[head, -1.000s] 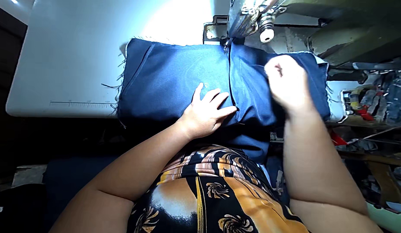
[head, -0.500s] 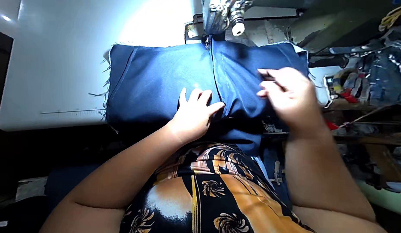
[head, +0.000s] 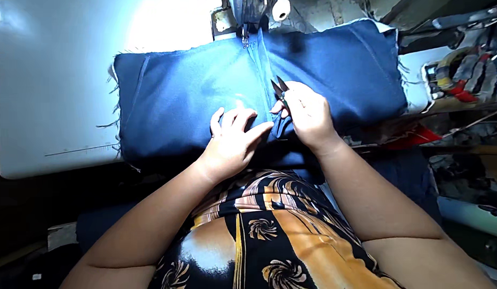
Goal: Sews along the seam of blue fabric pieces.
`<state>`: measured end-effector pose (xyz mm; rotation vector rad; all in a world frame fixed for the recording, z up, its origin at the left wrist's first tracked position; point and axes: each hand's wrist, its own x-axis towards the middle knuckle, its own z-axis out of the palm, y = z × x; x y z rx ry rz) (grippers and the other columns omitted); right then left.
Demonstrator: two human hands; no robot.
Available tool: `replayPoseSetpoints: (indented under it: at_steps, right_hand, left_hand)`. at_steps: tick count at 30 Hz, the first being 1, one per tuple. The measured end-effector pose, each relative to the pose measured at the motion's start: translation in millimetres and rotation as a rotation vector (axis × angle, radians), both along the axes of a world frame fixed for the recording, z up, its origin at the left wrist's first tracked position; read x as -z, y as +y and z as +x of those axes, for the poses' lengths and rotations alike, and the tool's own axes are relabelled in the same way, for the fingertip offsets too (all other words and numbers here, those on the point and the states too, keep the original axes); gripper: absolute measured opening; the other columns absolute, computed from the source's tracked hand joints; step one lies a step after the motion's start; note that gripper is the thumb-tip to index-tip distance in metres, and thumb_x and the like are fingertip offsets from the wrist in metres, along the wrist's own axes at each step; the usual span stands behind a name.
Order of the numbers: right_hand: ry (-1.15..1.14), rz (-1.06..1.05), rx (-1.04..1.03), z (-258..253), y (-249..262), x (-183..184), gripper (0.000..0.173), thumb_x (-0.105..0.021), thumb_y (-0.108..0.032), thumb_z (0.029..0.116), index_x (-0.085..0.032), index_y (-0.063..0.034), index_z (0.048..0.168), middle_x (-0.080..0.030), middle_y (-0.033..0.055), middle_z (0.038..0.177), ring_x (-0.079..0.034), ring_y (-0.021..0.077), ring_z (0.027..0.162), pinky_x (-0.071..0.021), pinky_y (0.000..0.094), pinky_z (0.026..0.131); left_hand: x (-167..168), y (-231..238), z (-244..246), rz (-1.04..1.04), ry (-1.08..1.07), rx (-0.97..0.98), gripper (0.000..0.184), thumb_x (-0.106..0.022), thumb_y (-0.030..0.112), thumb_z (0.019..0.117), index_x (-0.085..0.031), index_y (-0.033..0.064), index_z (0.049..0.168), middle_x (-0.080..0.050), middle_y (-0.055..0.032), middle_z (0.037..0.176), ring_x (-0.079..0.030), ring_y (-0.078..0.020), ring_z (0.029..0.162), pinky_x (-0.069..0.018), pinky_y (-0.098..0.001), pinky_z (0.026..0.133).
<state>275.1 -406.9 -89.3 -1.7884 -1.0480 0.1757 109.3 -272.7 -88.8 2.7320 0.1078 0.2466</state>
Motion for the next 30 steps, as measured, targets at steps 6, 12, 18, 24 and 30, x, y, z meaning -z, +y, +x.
replayPoseSetpoints:
  at_steps: [6, 12, 18, 24, 30]
  right_hand:
    - [-0.206, -0.191, 0.000, 2, 2, -13, 0.025, -0.052, -0.009, 0.1007, -0.074, -0.0020, 0.111, -0.073, 0.0099, 0.094, -0.070, 0.0143, 0.080, -0.0581, 0.0293, 0.075]
    - [-0.670, -0.691, -0.166, 7, 5, -40, 0.026, -0.049, -0.004, 0.0995, -0.066, -0.0087, 0.118, -0.061, 0.0193, 0.088, -0.066, 0.0396, 0.073, -0.0472, 0.0502, 0.054]
    - [-0.751, -0.665, -0.184, 14, -10, -37, 0.030, -0.044, -0.026, 0.1078, -0.066, -0.0099, 0.120, -0.060, 0.0186, 0.087, -0.063, 0.0423, 0.084, -0.0425, 0.0551, 0.064]
    - [-0.794, -0.652, -0.147, 9, -12, -40, 0.022, -0.049, -0.019, 0.1050, -0.066, -0.0068, 0.101, -0.059, 0.0152, 0.079, -0.062, 0.0386, 0.079, -0.0411, 0.0509, 0.064]
    - [-0.818, -0.630, -0.163, 5, -7, -39, 0.024, -0.047, -0.018, 0.1055, -0.067, -0.0071, 0.099, -0.060, 0.0145, 0.078, -0.063, 0.0371, 0.077, -0.0404, 0.0495, 0.064]
  left_hand:
    - [3, -3, 7, 0.020, -0.114, 0.031, 0.032, -0.054, 0.020, 0.1012, -0.072, 0.0235, 0.127, -0.066, -0.0094, 0.130, -0.056, -0.0329, 0.128, -0.0293, -0.0696, 0.109]
    - [13, 2, 17, 0.040, -0.267, 0.094, 0.020, -0.056, 0.015, 0.1022, -0.076, 0.0128, 0.106, -0.071, -0.0116, 0.113, -0.063, -0.0309, 0.107, -0.0448, -0.0490, 0.098]
    - [13, 1, 22, -0.002, -0.330, 0.128, 0.018, -0.059, 0.007, 0.0996, -0.077, 0.0092, 0.104, -0.072, -0.0136, 0.106, -0.066, -0.0317, 0.103, -0.0489, -0.0483, 0.097]
    - [15, 0, 22, 0.009, -0.346, 0.115, 0.020, -0.060, 0.006, 0.0984, -0.077, 0.0114, 0.105, -0.072, -0.0134, 0.105, -0.067, -0.0322, 0.102, -0.0496, -0.0497, 0.096]
    - [18, 0, 22, -0.017, -0.381, 0.104, 0.018, -0.061, 0.007, 0.0981, -0.078, 0.0095, 0.103, -0.073, -0.0138, 0.105, -0.068, -0.0307, 0.103, -0.0494, -0.0487, 0.100]
